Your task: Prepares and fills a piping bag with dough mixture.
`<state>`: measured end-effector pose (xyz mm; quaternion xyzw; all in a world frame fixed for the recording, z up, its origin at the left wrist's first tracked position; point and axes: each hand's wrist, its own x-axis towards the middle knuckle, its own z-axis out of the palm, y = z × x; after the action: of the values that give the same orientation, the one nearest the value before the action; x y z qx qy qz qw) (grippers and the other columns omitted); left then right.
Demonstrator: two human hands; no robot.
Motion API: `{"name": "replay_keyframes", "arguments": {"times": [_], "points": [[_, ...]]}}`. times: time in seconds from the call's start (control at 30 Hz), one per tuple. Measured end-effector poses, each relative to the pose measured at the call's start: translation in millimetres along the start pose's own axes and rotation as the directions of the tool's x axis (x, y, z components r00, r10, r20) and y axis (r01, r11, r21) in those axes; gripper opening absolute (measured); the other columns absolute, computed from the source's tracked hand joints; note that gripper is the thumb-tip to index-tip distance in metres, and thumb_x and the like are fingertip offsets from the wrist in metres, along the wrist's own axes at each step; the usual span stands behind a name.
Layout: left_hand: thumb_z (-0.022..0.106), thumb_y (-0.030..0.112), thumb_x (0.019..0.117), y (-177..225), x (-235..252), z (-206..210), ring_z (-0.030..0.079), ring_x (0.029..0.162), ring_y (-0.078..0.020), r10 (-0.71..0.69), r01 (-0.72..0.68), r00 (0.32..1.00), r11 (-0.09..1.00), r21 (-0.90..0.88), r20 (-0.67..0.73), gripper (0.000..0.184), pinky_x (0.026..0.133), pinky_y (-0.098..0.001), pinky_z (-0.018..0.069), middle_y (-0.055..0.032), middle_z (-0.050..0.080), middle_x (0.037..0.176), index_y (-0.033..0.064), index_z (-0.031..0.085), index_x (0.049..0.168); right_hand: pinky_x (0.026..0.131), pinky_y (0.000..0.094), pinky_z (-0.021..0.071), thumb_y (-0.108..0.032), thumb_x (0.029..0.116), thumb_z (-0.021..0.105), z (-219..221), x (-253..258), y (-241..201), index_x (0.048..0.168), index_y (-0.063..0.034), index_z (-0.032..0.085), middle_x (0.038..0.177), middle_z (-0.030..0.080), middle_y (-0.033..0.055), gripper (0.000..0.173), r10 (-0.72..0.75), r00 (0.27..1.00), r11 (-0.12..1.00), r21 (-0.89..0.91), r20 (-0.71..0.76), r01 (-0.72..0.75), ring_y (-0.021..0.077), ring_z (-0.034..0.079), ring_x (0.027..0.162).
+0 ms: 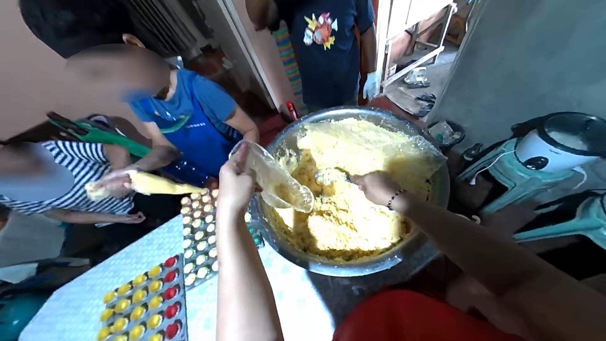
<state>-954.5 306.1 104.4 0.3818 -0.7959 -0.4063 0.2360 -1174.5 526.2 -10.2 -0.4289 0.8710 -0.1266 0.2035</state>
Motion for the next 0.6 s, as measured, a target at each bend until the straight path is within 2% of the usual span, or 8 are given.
{"name": "replay_keyframes", "arguments": {"times": [0.07, 0.17, 0.3, 0.4, 0.53, 0.6], "points": [[0.044, -0.007, 0.0924, -4, 3, -1, 0.067, 0.074, -0.0154, 0.014, -0.014, 1.000, 1.000, 0.015, 0.007, 0.068, 0.059, -0.0363, 0.0566, -0.0090, 0.054, 0.151, 0.0144, 0.043, 0.157, 0.087, 0.0670, 0.0524, -0.012, 0.1025, 0.054, 15, 11, -20, 0.145, -0.0227, 0.059, 0.116, 0.071, 0.0216, 0.044, 0.052, 0.995, 0.990, -0.139, 0.089, -0.039, 0.0450, 0.067, 0.108], [0.045, -0.007, 0.0902, -14, 2, -3, 0.067, 0.072, -0.0152, 0.023, -0.023, 1.000, 1.000, 0.009, 0.008, 0.068, 0.056, -0.0356, 0.0551, -0.0091, 0.057, 0.148, 0.0143, 0.046, 0.155, 0.085, 0.0674, 0.0520, -0.005, 0.0991, 0.056, 28, 21, -42, 0.138, -0.0100, 0.062, 0.117, 0.069, 0.0254, 0.039, 0.152, 0.978, 0.972, -0.201, 0.142, -0.122, 0.0480, 0.066, 0.109], [0.044, -0.008, 0.0907, -18, -4, -7, 0.066, 0.071, -0.0121, 0.029, -0.029, 0.999, 0.999, -0.014, 0.019, 0.070, 0.055, -0.0327, 0.0536, -0.0041, 0.054, 0.152, 0.0169, 0.045, 0.156, 0.087, 0.0685, 0.0513, -0.007, 0.1003, 0.054, 41, 28, -54, 0.115, 0.0014, 0.070, 0.118, 0.068, 0.0266, 0.024, 0.248, 0.940, 0.947, -0.265, 0.234, -0.184, 0.0473, 0.065, 0.111], [0.044, -0.007, 0.0909, -18, -7, -11, 0.070, 0.077, -0.0149, 0.038, -0.038, 0.999, 0.999, -0.005, 0.019, 0.070, 0.056, -0.0358, 0.0568, -0.0045, 0.052, 0.154, 0.0192, 0.045, 0.156, 0.090, 0.0678, 0.0503, -0.007, 0.1004, 0.054, 35, 32, -57, 0.113, 0.0037, 0.070, 0.120, 0.067, 0.0275, 0.024, 0.262, 0.917, 0.944, -0.276, 0.299, -0.180, 0.0464, 0.064, 0.114], [0.044, -0.009, 0.0913, -11, -12, -11, 0.065, 0.068, -0.0097, 0.074, -0.073, 0.997, 0.997, -0.039, 0.022, 0.069, 0.054, -0.0305, 0.0535, -0.0055, 0.054, 0.152, 0.0163, 0.044, 0.156, 0.094, 0.0629, 0.0493, -0.010, 0.1018, 0.054, 25, 44, -52, 0.115, 0.0087, 0.066, 0.122, 0.065, 0.0283, 0.026, 0.258, 0.856, 0.937, -0.333, 0.448, -0.108, 0.0426, 0.063, 0.117], [0.043, -0.009, 0.0909, -12, -13, -10, 0.065, 0.068, -0.0108, 0.074, -0.073, 0.997, 0.995, -0.061, 0.025, 0.070, 0.053, -0.0314, 0.0539, -0.0054, 0.054, 0.152, 0.0171, 0.044, 0.156, 0.099, 0.0623, 0.0469, -0.013, 0.1054, 0.050, 43, 50, -36, 0.120, 0.0099, 0.064, 0.125, 0.063, 0.0293, 0.031, 0.187, 0.845, 0.949, -0.314, 0.500, -0.024, 0.0432, 0.061, 0.120]]}}
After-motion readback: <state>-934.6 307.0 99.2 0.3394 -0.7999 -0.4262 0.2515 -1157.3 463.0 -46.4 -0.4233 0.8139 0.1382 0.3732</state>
